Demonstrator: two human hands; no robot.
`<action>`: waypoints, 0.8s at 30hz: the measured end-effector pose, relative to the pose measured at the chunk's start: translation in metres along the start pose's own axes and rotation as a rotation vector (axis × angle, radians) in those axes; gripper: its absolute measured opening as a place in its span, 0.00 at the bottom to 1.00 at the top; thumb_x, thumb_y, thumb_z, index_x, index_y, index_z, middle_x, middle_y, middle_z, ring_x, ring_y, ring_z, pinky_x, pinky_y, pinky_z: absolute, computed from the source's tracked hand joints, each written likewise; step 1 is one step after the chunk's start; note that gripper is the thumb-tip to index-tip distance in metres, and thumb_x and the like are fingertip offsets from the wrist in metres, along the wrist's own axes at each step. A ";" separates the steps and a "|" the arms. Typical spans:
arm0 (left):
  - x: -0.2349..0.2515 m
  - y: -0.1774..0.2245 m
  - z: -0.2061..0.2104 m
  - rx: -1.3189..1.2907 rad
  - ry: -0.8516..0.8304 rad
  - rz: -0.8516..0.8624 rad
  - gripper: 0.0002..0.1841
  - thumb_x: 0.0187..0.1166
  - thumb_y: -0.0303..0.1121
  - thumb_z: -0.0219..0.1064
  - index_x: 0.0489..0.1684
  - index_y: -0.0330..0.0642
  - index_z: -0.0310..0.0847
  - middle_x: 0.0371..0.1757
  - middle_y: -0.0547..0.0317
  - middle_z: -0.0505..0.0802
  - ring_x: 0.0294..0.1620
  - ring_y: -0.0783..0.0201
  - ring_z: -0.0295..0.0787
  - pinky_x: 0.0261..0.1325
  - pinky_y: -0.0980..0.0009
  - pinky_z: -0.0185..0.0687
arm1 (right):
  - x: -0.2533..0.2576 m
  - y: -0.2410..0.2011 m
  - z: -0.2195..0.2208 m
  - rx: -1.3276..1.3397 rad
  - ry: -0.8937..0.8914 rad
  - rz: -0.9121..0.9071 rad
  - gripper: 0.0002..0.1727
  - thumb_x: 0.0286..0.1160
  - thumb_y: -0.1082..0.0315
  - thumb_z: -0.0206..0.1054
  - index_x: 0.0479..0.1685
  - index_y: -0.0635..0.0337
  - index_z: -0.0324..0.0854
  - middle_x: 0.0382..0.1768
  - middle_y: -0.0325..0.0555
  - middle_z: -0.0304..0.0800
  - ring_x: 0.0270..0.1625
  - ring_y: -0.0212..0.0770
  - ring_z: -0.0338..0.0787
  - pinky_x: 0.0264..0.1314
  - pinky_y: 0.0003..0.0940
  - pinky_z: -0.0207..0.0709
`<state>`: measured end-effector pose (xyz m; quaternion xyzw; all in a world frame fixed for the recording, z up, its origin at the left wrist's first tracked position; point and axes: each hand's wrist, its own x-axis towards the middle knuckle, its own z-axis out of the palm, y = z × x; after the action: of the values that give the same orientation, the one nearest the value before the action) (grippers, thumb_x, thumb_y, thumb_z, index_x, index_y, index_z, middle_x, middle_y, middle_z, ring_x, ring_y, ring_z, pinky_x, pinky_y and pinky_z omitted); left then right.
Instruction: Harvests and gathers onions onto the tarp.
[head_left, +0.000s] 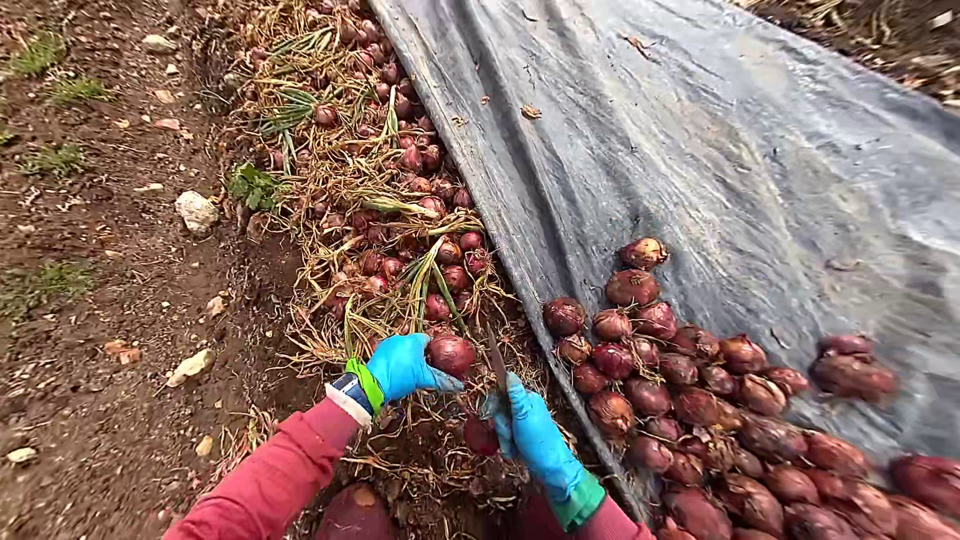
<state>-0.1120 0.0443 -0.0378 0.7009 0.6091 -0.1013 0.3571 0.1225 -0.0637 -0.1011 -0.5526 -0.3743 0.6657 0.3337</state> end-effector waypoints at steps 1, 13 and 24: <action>0.000 0.001 0.007 -0.151 0.053 0.014 0.40 0.46 0.67 0.87 0.55 0.50 0.90 0.43 0.58 0.97 0.48 0.58 0.95 0.57 0.45 0.91 | -0.001 0.005 -0.003 0.007 0.021 0.015 0.48 0.86 0.28 0.29 0.33 0.59 0.84 0.12 0.44 0.77 0.11 0.41 0.77 0.14 0.39 0.77; 0.075 0.012 -0.005 0.324 -0.024 -0.061 0.17 0.82 0.49 0.66 0.63 0.55 0.89 0.62 0.52 0.93 0.57 0.48 0.93 0.59 0.37 0.87 | 0.038 -0.029 -0.082 -0.096 0.229 -0.072 0.51 0.82 0.25 0.25 0.39 0.58 0.86 0.14 0.43 0.77 0.13 0.40 0.77 0.16 0.39 0.78; 0.119 -0.005 0.148 0.353 -0.287 -0.046 0.42 0.74 0.25 0.71 0.93 0.55 0.60 0.82 0.35 0.76 0.61 0.33 0.90 0.57 0.34 0.88 | -0.007 0.053 -0.070 0.235 0.254 0.155 0.50 0.88 0.34 0.21 0.46 0.63 0.86 0.15 0.48 0.82 0.13 0.44 0.82 0.17 0.42 0.83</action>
<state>-0.0449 0.0448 -0.2158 0.7167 0.5410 -0.3129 0.3096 0.1914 -0.0867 -0.1510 -0.6167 -0.2049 0.6534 0.3882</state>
